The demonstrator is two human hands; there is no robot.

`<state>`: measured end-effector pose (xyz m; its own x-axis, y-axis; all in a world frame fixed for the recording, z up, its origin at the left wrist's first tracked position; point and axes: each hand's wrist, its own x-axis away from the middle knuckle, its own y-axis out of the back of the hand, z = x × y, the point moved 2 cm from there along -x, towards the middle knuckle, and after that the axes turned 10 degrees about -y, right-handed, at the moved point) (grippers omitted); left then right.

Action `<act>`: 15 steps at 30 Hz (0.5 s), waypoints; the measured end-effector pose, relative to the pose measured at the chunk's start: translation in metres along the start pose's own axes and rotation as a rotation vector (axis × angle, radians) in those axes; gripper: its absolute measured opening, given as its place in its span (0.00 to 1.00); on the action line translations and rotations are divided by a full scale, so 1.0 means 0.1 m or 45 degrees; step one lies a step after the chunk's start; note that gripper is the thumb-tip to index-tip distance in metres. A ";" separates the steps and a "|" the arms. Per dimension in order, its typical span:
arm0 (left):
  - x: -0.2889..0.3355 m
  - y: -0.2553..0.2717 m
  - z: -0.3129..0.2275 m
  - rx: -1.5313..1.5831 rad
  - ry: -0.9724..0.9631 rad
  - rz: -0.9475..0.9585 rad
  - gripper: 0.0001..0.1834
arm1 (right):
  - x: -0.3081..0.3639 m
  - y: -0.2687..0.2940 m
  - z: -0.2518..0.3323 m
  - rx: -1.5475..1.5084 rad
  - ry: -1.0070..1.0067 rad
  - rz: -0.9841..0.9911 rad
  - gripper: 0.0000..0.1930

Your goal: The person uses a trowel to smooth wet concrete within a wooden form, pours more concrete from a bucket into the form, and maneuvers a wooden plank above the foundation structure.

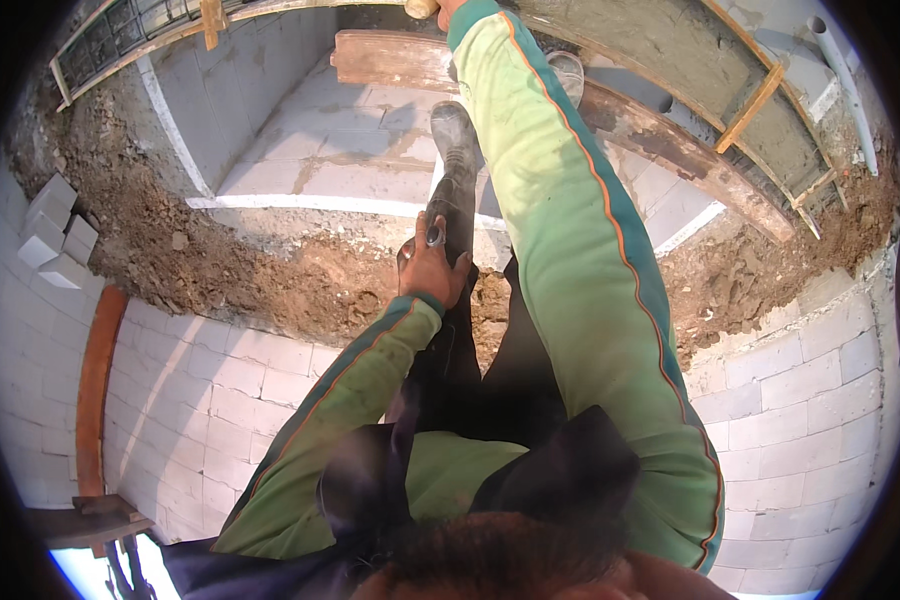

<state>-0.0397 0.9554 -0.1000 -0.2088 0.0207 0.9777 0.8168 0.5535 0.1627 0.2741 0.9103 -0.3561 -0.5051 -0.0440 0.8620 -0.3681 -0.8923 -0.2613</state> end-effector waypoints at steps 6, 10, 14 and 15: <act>0.00 -0.07 0.03 -0.142 -0.030 -0.100 0.48 | -0.32 0.11 -0.12 0.119 -0.179 0.097 0.09; 0.00 -0.12 0.03 -0.180 0.017 -0.035 0.48 | -0.69 0.59 -0.02 0.582 -0.243 0.344 0.11; 0.00 -0.13 0.02 -0.013 0.010 -0.032 0.47 | -0.85 0.41 0.20 0.876 -0.123 0.408 0.12; 0.00 -0.12 0.02 -0.027 0.027 -0.019 0.47 | -0.80 0.31 0.22 1.138 -0.029 0.442 0.12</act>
<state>-0.0506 0.9499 -0.1025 -0.2096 -0.0052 0.9778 0.8249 0.5359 0.1797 0.3200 0.8766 -0.4234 -0.4549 -0.3707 0.8097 0.5357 -0.8403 -0.0838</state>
